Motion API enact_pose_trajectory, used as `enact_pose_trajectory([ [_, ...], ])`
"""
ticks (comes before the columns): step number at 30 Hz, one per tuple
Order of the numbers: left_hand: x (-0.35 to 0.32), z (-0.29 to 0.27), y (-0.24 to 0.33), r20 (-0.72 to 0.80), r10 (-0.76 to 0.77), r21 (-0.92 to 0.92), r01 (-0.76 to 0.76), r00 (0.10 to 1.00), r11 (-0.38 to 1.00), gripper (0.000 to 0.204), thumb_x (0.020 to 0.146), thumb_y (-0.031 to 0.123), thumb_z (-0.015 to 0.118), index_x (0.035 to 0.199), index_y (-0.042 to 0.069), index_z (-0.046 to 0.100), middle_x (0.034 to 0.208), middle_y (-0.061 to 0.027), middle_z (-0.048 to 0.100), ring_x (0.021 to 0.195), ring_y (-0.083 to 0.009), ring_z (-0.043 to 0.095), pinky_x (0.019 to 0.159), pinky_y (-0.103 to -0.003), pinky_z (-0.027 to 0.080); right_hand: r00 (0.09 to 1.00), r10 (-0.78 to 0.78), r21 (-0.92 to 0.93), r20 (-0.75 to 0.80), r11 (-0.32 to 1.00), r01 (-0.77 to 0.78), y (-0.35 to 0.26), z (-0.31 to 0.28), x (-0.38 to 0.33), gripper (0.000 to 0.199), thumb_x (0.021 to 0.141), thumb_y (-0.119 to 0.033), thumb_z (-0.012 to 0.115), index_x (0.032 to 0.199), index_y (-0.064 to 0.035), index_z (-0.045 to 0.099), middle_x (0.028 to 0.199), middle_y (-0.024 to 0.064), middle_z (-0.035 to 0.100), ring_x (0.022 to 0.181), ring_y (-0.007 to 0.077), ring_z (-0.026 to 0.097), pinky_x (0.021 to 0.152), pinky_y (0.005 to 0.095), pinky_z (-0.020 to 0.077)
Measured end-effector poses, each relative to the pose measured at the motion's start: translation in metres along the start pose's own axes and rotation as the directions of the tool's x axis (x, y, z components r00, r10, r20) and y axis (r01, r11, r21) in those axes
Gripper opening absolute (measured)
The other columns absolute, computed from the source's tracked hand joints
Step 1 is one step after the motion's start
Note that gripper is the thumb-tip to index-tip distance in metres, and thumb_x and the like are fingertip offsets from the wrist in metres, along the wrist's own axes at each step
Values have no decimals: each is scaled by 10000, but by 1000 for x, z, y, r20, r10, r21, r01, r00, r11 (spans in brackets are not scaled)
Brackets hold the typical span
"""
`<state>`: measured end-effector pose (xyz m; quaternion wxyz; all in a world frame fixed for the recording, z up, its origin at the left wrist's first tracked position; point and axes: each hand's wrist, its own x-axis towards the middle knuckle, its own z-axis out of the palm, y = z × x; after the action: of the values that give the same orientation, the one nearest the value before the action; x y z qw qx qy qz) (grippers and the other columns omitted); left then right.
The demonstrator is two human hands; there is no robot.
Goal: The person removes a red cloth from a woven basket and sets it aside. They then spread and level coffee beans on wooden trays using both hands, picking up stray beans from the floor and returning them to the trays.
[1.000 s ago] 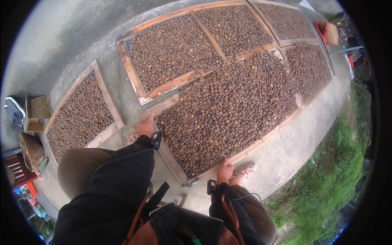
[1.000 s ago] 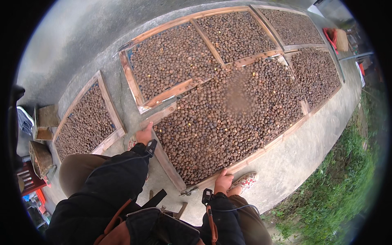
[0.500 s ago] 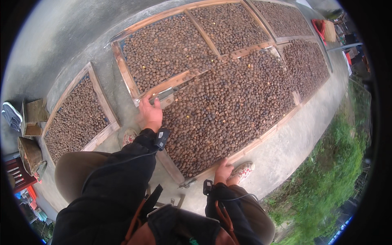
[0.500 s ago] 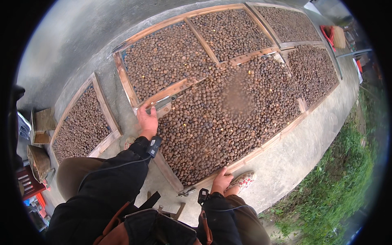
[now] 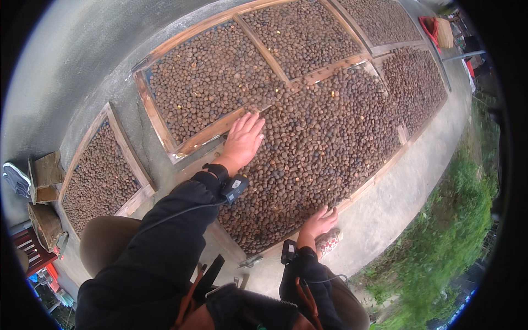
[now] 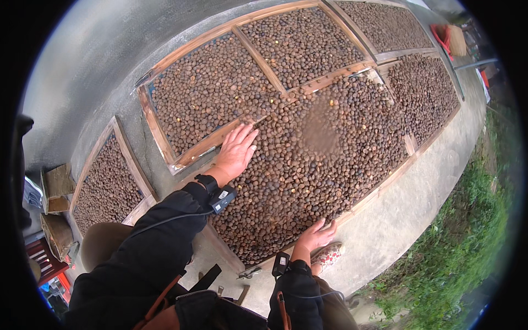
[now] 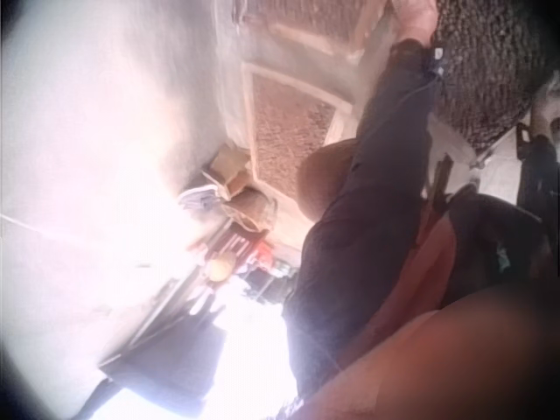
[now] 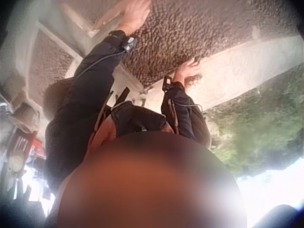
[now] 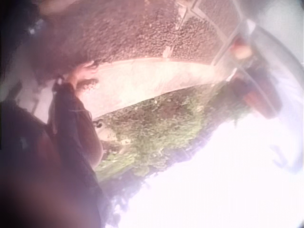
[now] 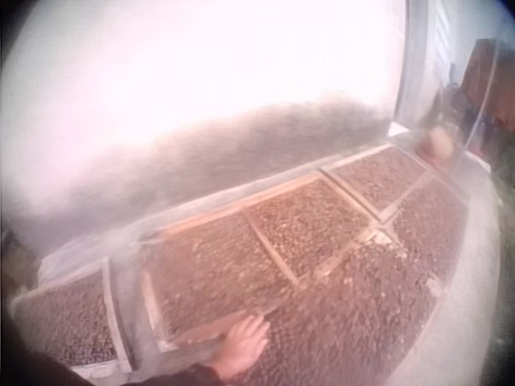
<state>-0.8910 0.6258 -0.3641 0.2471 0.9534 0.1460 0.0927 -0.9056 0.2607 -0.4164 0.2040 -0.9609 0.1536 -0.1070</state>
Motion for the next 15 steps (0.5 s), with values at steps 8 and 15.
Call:
enact_pose_trajectory([
  [8, 56, 16, 15, 154, 211, 45, -220, 965, 974, 546, 1058, 355, 524, 1556, 146, 444, 1661, -102, 325, 1541, -356, 238, 1247, -537, 190, 1000, 21, -48, 19, 999, -20, -7, 10, 10, 514, 1043, -348, 572, 1468, -70, 493, 1506, 173, 497, 1352, 396, 490, 1095, 534, 376],
  [15, 67, 25, 45, 107, 259, -32, -257, 960, 966, 532, 1059, 367, 524, 1538, 139, 476, 1659, -130, 323, 1537, -366, 258, 1240, -535, 207, 999, 11, 81, -41, 997, -7, -26, 24, 31, 484, 1045, -263, 574, 1437, 6, 481, 1465, 225, 491, 1339, 421, 473, 1115, 528, 376],
])
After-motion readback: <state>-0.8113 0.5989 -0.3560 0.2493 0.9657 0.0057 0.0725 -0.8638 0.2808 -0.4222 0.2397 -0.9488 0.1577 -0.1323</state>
